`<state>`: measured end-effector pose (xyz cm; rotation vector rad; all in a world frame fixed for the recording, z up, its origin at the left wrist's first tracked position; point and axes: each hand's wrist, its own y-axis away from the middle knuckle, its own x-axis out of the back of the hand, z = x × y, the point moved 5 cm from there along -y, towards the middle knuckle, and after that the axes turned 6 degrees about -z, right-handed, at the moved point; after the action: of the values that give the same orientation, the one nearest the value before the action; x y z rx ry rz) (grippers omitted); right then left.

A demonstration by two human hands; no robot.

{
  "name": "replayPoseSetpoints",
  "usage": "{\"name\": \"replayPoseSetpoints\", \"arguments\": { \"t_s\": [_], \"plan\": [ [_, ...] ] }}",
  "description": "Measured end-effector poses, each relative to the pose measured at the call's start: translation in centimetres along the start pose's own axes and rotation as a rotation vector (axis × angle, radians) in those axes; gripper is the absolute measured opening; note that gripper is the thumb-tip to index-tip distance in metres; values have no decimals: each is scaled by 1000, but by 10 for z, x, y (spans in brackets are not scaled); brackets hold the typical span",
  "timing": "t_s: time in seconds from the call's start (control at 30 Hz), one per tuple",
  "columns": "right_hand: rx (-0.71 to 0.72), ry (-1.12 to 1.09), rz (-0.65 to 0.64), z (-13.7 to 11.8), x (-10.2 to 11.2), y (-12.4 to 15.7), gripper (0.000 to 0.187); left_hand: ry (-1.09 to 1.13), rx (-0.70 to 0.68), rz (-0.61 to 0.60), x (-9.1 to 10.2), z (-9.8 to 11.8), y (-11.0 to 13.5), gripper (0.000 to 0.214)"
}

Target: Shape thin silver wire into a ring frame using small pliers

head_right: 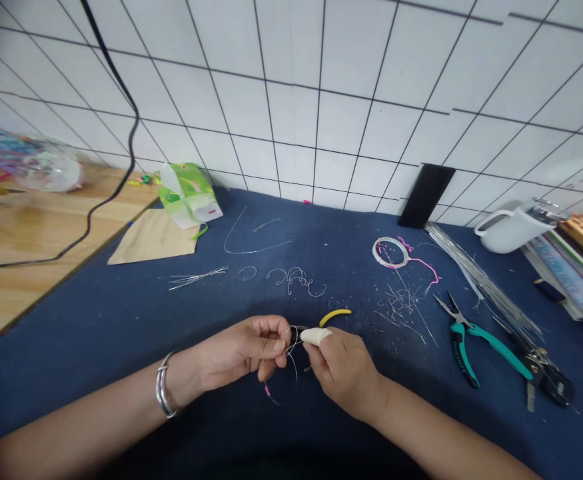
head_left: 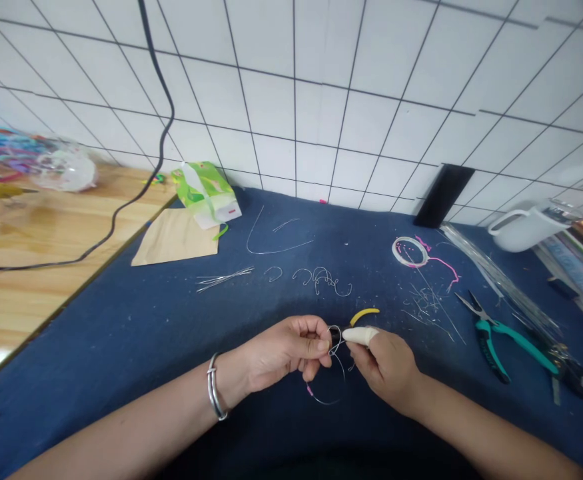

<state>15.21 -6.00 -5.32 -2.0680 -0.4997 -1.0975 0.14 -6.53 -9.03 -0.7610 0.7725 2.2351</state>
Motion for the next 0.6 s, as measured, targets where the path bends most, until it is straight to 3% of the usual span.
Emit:
{"name": "replayPoseSetpoints", "arguments": {
  "t_s": [0.3, 0.6],
  "plan": [
    [9, 66, -38, 1, -9, 1, 15, 42, -15, -23, -2, 1, -1, 6],
    [35, 73, -37, 8, -3, 0, 9, 21, -17, -25, -1, 1, -1, 8]
  ]
}}
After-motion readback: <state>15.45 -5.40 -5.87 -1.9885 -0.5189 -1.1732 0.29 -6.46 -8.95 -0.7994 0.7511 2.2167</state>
